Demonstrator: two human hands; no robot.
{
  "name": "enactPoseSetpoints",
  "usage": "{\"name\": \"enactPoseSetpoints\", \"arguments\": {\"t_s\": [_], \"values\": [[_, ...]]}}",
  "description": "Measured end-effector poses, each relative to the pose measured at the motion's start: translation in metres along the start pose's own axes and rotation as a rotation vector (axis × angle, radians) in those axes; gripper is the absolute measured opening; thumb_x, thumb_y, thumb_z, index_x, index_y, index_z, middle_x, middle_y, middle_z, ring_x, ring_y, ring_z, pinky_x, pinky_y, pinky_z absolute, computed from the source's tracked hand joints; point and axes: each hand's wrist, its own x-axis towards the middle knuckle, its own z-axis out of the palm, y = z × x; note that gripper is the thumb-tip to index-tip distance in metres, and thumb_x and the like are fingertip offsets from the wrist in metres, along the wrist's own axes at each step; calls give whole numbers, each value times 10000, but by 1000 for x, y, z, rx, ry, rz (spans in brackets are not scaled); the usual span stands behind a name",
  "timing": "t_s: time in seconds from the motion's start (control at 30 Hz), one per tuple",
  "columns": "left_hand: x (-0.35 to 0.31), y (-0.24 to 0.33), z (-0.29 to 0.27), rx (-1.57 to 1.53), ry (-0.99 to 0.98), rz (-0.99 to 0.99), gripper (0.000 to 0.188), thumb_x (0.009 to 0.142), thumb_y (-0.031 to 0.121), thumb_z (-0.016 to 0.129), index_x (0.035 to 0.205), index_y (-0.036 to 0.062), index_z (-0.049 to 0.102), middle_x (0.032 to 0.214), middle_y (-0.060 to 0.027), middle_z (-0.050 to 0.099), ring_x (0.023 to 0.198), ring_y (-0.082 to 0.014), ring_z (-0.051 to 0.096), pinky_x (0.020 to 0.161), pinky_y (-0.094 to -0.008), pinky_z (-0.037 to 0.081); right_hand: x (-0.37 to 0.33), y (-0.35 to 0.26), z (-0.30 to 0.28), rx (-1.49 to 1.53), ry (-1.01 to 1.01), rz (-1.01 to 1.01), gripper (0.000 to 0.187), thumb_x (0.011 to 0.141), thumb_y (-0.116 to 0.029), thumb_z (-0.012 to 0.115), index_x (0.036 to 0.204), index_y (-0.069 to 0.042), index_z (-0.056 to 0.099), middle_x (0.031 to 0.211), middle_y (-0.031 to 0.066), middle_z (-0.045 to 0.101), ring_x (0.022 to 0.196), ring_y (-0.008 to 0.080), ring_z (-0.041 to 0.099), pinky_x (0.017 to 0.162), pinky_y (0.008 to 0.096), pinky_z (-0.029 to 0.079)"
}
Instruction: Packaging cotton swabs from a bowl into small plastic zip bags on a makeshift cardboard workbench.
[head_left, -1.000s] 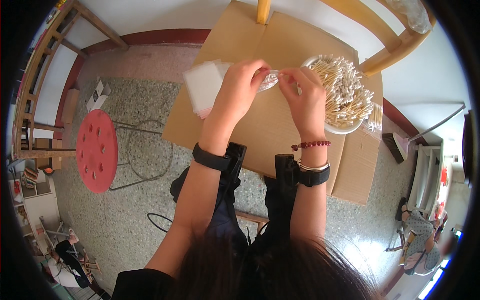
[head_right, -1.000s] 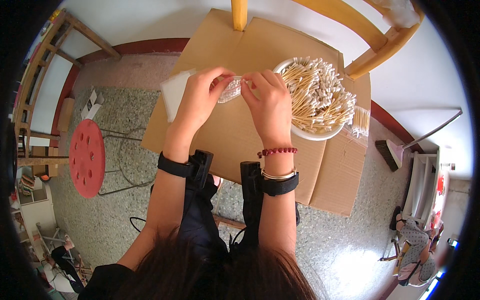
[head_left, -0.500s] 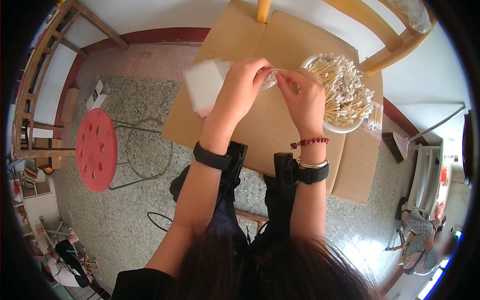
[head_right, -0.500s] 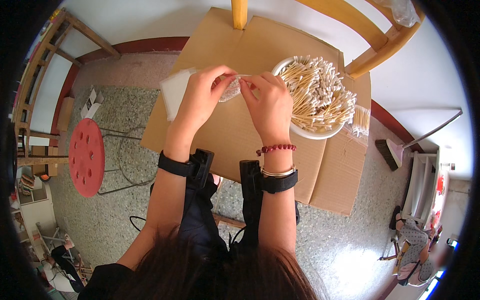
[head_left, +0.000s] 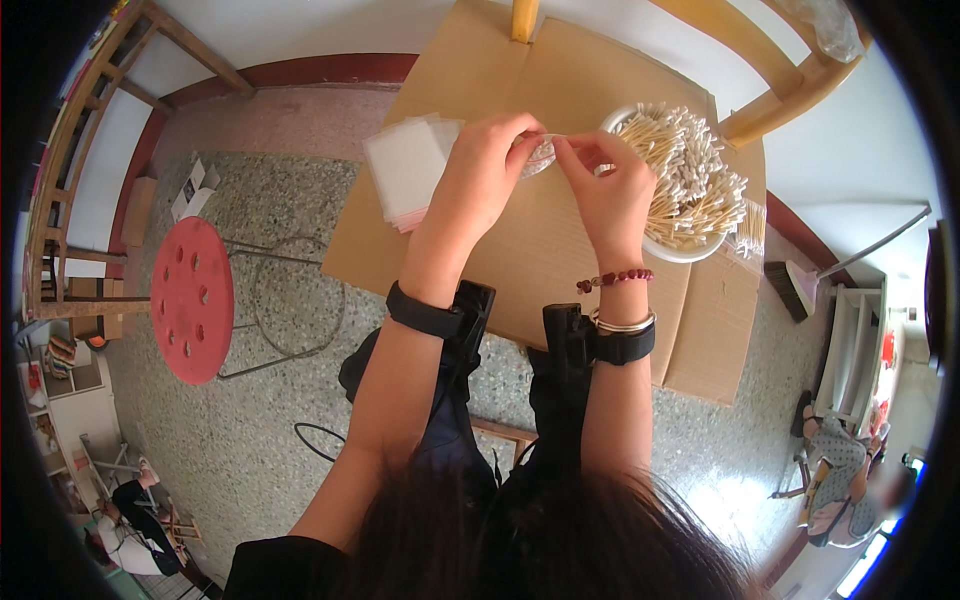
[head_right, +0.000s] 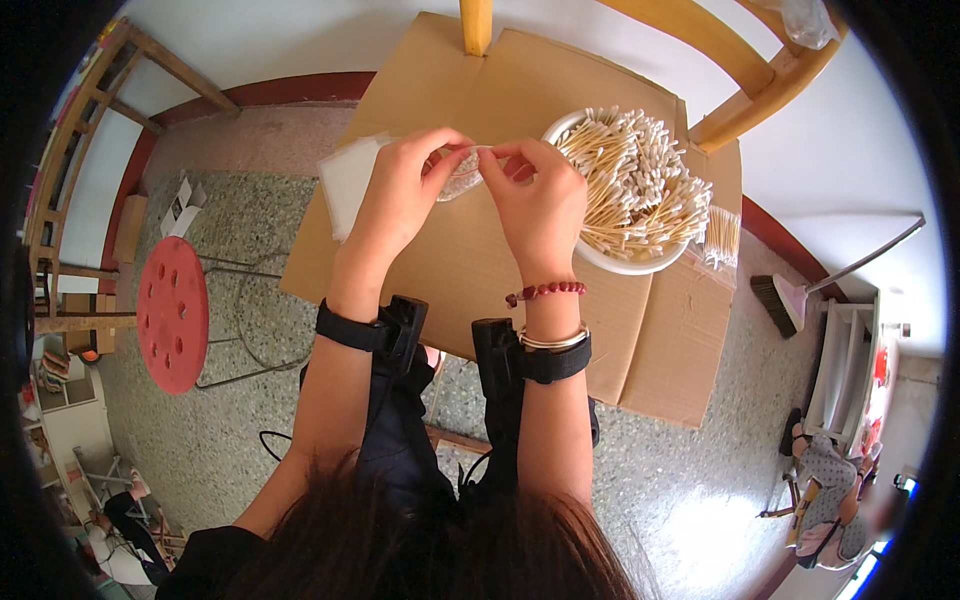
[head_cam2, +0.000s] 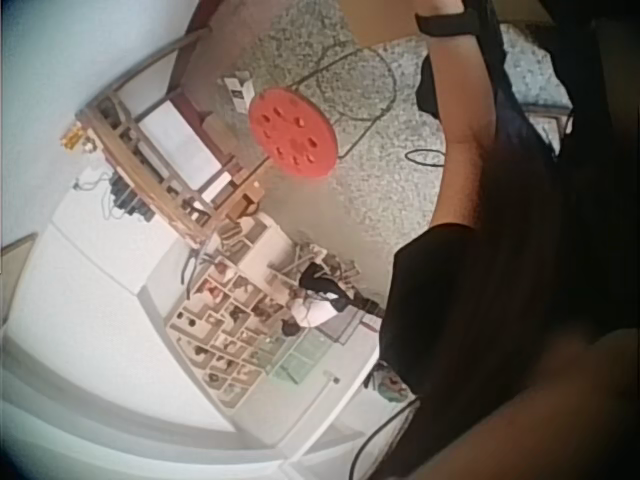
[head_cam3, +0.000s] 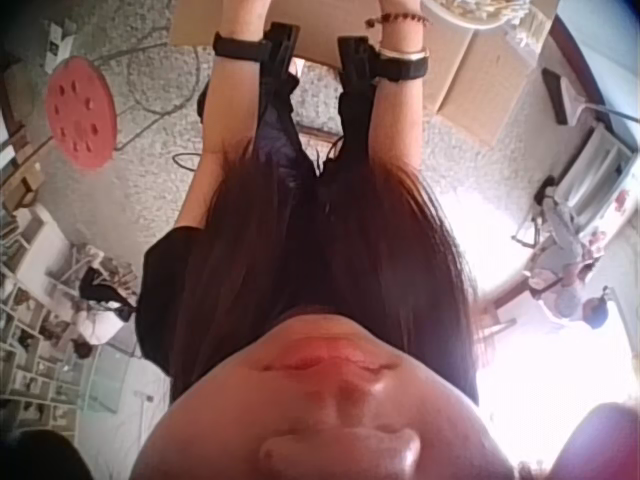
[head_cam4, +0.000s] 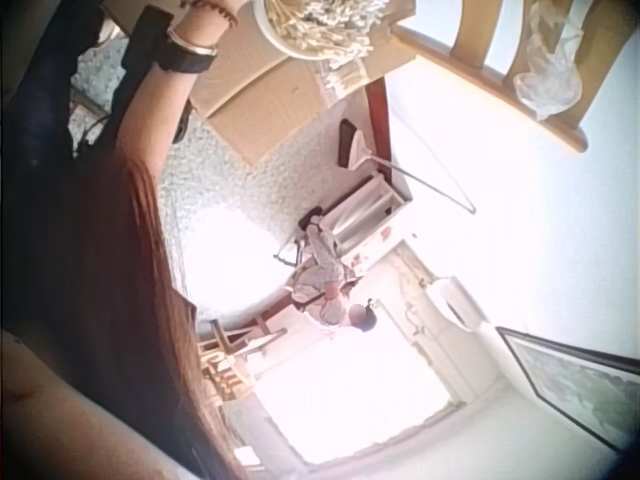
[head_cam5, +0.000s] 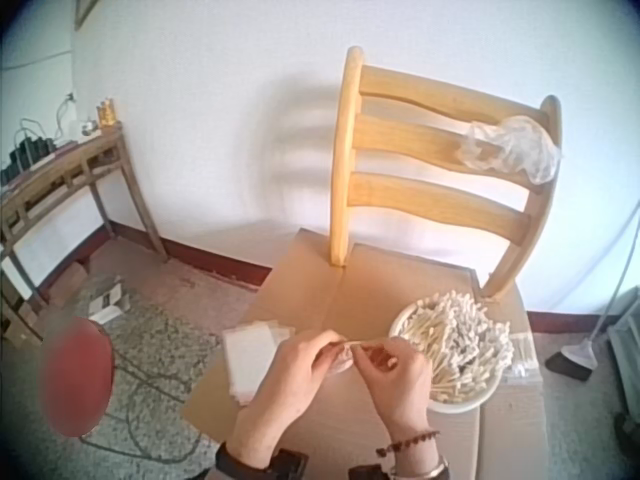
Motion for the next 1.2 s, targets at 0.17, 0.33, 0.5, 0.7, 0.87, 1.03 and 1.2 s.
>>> {"name": "enactPoseSetpoints", "arguments": {"t_s": [0.17,0.33,0.5,0.7,0.87,1.03,1.2], "values": [[1,1,2,-10,-1,6,121,854,43,607,958,-17,616,807,-151,655,689,-215,628,635,-303,475,3,6,1,127,13,121,198,750,-168,752,747,-2,644,628,48,621,550,110,570,549,244,469],[0,-2,1,-2,-6,-12,120,856,43,605,962,-11,617,817,-150,656,697,-215,630,639,-304,476,3,8,2,206,-84,218,220,761,-178,753,774,4,628,658,50,628,589,108,577,572,240,476],[0,-2,2,9,-13,-3,119,860,44,601,962,-15,614,805,-144,652,689,-204,624,637,-298,476,1,8,6,152,-57,131,238,762,-160,742,890,-5,614,763,72,620,625,136,579,584,265,479],[0,-2,3,-4,-13,5,114,863,44,598,958,-17,614,795,-137,649,682,-194,618,636,-291,476,0,8,8,44,-55,37,265,752,-128,727,968,-29,609,821,95,603,638,180,584,592,292,483],[0,-1,4,-32,-19,0,112,863,41,597,957,-18,614,801,-138,650,685,-196,618,637,-294,477,-1,10,11,8,-60,30,265,744,-110,722,976,-39,615,821,97,604,626,184,583,589,304,484],[-1,-1,4,-43,-35,-14,118,863,43,599,958,-25,616,838,-143,666,727,-205,641,659,-294,488,-3,9,13,28,-130,52,262,744,-84,707,984,-34,613,828,114,625,588,194,575,582,317,480],[-1,2,3,-89,-54,-53,110,856,36,572,933,-34,605,825,-194,639,756,-326,622,668,-360,481,-2,8,16,35,-139,79,243,744,-65,698,971,-28,619,806,119,630,596,204,583,585,324,483]]}}
